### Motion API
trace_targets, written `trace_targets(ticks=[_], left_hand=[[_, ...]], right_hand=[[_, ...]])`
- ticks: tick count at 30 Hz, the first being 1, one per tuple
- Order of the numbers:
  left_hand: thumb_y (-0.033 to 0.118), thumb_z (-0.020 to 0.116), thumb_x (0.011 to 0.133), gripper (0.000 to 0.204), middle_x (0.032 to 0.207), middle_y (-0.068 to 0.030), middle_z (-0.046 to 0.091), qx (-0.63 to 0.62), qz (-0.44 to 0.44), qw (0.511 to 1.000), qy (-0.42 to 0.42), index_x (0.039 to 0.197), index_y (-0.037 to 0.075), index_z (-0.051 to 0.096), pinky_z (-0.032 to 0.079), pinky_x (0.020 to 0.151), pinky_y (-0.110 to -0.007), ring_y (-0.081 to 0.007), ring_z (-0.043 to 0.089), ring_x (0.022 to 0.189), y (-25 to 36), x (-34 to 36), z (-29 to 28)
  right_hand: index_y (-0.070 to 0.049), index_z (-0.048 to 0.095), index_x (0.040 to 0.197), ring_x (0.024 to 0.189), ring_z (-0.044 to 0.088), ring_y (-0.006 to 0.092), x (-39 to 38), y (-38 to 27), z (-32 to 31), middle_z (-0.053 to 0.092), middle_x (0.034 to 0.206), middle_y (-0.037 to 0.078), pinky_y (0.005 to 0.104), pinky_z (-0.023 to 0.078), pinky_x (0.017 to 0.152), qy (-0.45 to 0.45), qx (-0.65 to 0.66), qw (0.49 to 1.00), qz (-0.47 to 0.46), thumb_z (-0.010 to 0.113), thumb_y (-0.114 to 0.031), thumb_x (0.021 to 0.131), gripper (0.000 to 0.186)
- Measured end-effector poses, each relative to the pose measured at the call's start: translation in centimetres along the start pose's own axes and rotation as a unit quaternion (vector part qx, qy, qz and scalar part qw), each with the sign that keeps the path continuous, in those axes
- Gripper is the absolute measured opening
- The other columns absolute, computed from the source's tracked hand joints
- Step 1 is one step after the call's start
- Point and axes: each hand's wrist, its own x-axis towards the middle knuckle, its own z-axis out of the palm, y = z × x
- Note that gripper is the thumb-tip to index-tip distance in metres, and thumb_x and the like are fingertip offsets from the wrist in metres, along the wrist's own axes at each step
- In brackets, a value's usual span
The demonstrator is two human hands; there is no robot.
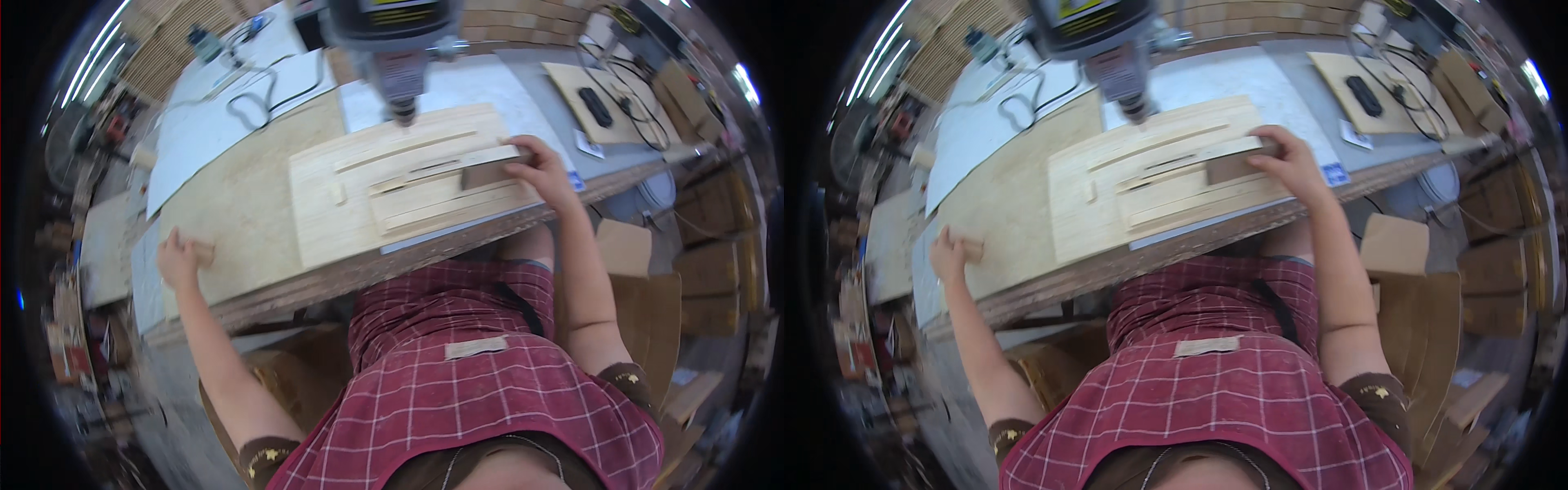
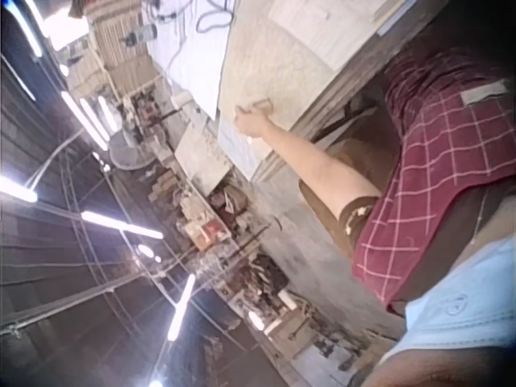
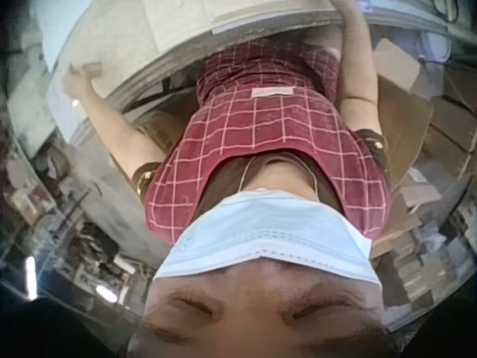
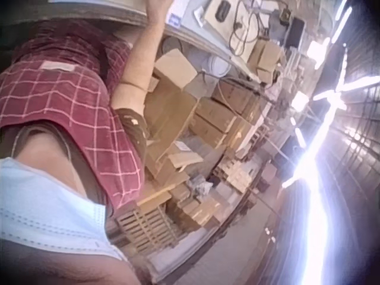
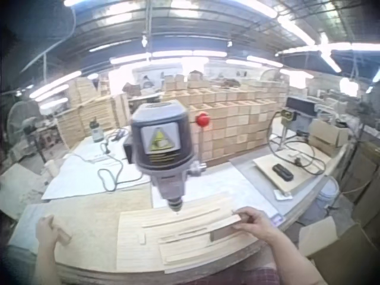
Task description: Drill holes into cylindrical wooden blocks using a drill press.
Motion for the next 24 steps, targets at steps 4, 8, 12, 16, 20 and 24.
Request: trace_targets(ticks=[4,8,12,16,20,24], left_hand=[[0.027,0.063,0.076,0.044,0.105,-0.0186,0.055,-0.048,-0.010,0.994,0.099,0.115,0.006,0.056,0.042,0.085,-0.041,-0.0336,0.052,0.098,3.4,-2.2,-0.6],[0.019,0.062,0.081,0.040,0.107,-0.0150,0.055,-0.321,0.082,0.941,0.062,0.117,0.004,0.054,0.040,0.083,-0.037,-0.0276,0.051,0.097,11.3,-7.7,-1.8],[0.017,0.060,0.083,0.039,0.112,-0.0147,0.054,-0.357,0.181,0.914,0.062,0.118,0.001,0.051,0.039,0.084,-0.039,-0.0272,0.050,0.100,19.3,-15.5,-3.3],[0.016,0.057,0.085,0.038,0.117,-0.0169,0.051,-0.352,0.324,0.874,0.082,0.119,0.000,0.051,0.038,0.088,-0.040,-0.0308,0.049,0.105,24.6,-20.6,-4.7],[0.016,0.055,0.086,0.037,0.121,-0.0183,0.048,-0.347,0.375,0.858,0.056,0.119,-0.001,0.050,0.037,0.093,-0.041,-0.0332,0.047,0.110,26.9,-22.0,-5.1],[0.015,0.055,0.087,0.037,0.121,-0.0179,0.047,-0.332,0.396,0.855,0.047,0.120,-0.001,0.049,0.038,0.092,-0.041,-0.0320,0.047,0.111,27.7,-21.8,-5.2]], right_hand=[[-0.015,0.035,0.130,0.100,0.051,0.0147,-1.3,0.1,1.0,0.049,0.113,0.004,0.0287,0.044,0.085,0.028,0.102,0.994,0.013,0.072,-0.003,0.068,0.073],[-0.015,0.033,0.132,0.107,0.047,0.0161,-3.6,0.2,-0.3,0.049,0.116,0.006,0.0330,0.040,0.091,0.081,0.047,0.996,-0.010,0.073,-0.010,0.069,0.075],[-0.011,0.038,0.128,0.096,0.052,0.0134,-8.4,1.8,-6.3,0.054,0.107,0.005,0.0304,0.044,0.084,0.157,0.005,0.987,-0.038,0.069,-0.007,0.075,0.062],[-0.008,0.049,0.116,0.079,0.057,0.0117,-16.6,6.0,-16.7,0.059,0.091,0.004,0.0258,0.048,0.071,0.401,-0.083,0.912,-0.025,0.065,-0.006,0.076,0.044],[-0.006,0.062,0.094,0.076,0.061,0.0177,-28.0,12.9,-22.9,0.064,0.081,0.009,0.0303,0.049,0.070,0.521,-0.271,0.778,0.225,0.065,-0.016,0.072,0.026],[-0.005,0.064,0.088,0.078,0.062,0.0231,-36.4,21.3,-21.1,0.065,0.082,0.013,0.0331,0.049,0.070,0.378,-0.235,0.762,0.471,0.067,-0.021,0.068,0.026]])
